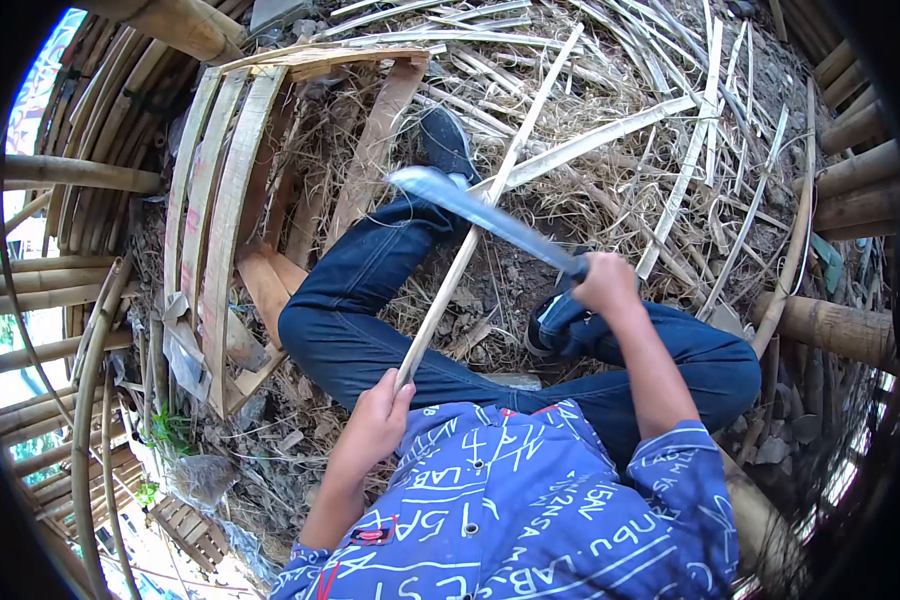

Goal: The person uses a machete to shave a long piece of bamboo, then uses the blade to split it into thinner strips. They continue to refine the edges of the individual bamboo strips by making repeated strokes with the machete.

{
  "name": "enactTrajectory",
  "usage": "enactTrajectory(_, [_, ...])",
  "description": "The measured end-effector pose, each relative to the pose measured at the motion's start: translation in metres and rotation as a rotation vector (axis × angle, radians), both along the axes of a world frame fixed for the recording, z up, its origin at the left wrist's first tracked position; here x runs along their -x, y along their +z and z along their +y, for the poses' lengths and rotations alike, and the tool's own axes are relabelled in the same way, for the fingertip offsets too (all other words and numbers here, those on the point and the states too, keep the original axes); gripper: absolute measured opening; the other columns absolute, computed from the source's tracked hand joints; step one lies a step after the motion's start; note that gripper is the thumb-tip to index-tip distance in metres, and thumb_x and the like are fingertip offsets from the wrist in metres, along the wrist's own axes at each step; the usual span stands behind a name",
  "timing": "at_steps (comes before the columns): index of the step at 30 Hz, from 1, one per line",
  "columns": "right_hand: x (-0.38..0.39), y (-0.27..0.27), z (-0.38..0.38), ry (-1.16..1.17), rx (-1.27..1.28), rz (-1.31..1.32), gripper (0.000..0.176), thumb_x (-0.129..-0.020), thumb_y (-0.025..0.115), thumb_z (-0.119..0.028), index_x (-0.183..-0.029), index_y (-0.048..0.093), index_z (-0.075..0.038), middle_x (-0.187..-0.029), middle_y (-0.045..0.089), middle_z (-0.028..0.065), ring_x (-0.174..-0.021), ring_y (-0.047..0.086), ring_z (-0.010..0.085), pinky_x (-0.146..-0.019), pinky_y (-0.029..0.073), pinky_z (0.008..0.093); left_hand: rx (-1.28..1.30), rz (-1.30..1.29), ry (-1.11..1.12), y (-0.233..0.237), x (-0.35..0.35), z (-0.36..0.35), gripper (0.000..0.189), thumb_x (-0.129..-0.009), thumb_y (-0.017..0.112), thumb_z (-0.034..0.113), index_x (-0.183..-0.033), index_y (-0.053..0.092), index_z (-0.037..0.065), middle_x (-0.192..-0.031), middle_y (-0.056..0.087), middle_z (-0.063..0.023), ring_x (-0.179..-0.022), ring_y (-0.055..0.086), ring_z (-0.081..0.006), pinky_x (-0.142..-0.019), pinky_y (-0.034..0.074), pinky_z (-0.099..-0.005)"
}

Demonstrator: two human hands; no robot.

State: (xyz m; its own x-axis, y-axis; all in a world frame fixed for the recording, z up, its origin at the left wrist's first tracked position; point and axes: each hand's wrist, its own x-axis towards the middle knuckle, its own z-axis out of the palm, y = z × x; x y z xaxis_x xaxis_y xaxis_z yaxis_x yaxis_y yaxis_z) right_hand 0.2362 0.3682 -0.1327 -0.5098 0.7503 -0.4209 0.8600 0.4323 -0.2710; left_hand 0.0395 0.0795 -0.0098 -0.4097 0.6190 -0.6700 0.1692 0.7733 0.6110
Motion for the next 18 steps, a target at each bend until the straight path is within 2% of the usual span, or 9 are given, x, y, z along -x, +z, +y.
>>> enactTrajectory(3, [-0.016, -0.006, 0.018, -0.034, -0.033, -0.016, 0.023, -0.067, 0.069, -0.021, -0.084, 0.069, -0.006, -0.086, 0.069, 0.0190, -0.085, 0.067, 0.0360, -0.079, 0.054, 0.0453, -0.057, -0.013, -0.005, -0.007, -0.001, 0.001, 0.014, -0.098, 0.049, 0.013, -0.095, 0.053, 0.000, -0.065, 0.050, -0.0026, -0.059, 0.044, -0.0100, -0.055, 0.040, -0.0293])
enactTrajectory(7, [-0.009, 0.015, -0.011, -0.078, -0.012, 0.116, 0.021, -0.068, 0.066, -0.022, -0.082, 0.069, -0.007, -0.077, 0.068, 0.0203, -0.077, 0.067, 0.0381, -0.076, 0.054, 0.0474, -0.046, 0.017, -0.024, -0.003, 0.000, 0.011, 0.015, -0.097, 0.050, 0.013, -0.095, 0.053, -0.001, -0.064, 0.049, -0.0035, -0.059, 0.044, -0.0105, -0.055, 0.040, -0.0299])
enactTrajectory(9, [-0.002, 0.025, -0.034, 0.002, 0.034, 0.155, 0.022, -0.066, 0.067, -0.023, -0.083, 0.069, -0.008, -0.076, 0.068, 0.0202, -0.075, 0.068, 0.0377, -0.076, 0.054, 0.0475, -0.038, 0.010, -0.046, -0.001, -0.001, 0.016, 0.020, -0.098, 0.049, 0.018, -0.095, 0.049, -0.002, -0.067, 0.054, -0.0226, -0.059, 0.055, -0.0368, -0.056, 0.041, -0.0426])
enactTrajectory(14, [0.031, 0.053, -0.094, 0.222, 0.263, 0.278, 0.023, -0.063, 0.069, -0.025, -0.080, 0.068, -0.010, -0.072, 0.067, 0.0175, -0.073, 0.067, 0.0363, -0.071, 0.053, 0.0465, -0.090, 0.041, -0.084, -0.011, -0.014, 0.023, 0.021, -0.098, 0.048, 0.018, -0.096, 0.049, -0.003, -0.070, 0.056, -0.0250, -0.066, 0.057, -0.0432, -0.060, 0.042, -0.0464])
enactTrajectory(15, [0.039, 0.056, -0.094, 0.266, 0.319, 0.226, 0.022, -0.063, 0.069, -0.025, -0.080, 0.068, -0.010, -0.072, 0.067, 0.0172, -0.074, 0.067, 0.0362, -0.071, 0.053, 0.0466, -0.102, 0.046, -0.092, -0.012, -0.016, 0.024, 0.021, -0.098, 0.048, 0.018, -0.096, 0.049, -0.003, -0.070, 0.056, -0.0256, -0.067, 0.058, -0.0446, -0.060, 0.043, -0.0473])
enactTrajectory(18, [0.044, 0.042, -0.091, 0.274, 0.289, 0.240, 0.023, -0.061, 0.070, -0.024, -0.079, 0.068, -0.010, -0.074, 0.067, 0.0175, -0.076, 0.067, 0.0362, -0.073, 0.053, 0.0465, -0.057, 0.096, -0.074, -0.006, -0.013, 0.025, 0.020, -0.098, 0.048, 0.017, -0.097, 0.050, -0.003, -0.069, 0.056, -0.0253, -0.066, 0.057, -0.0451, -0.059, 0.042, -0.0464])
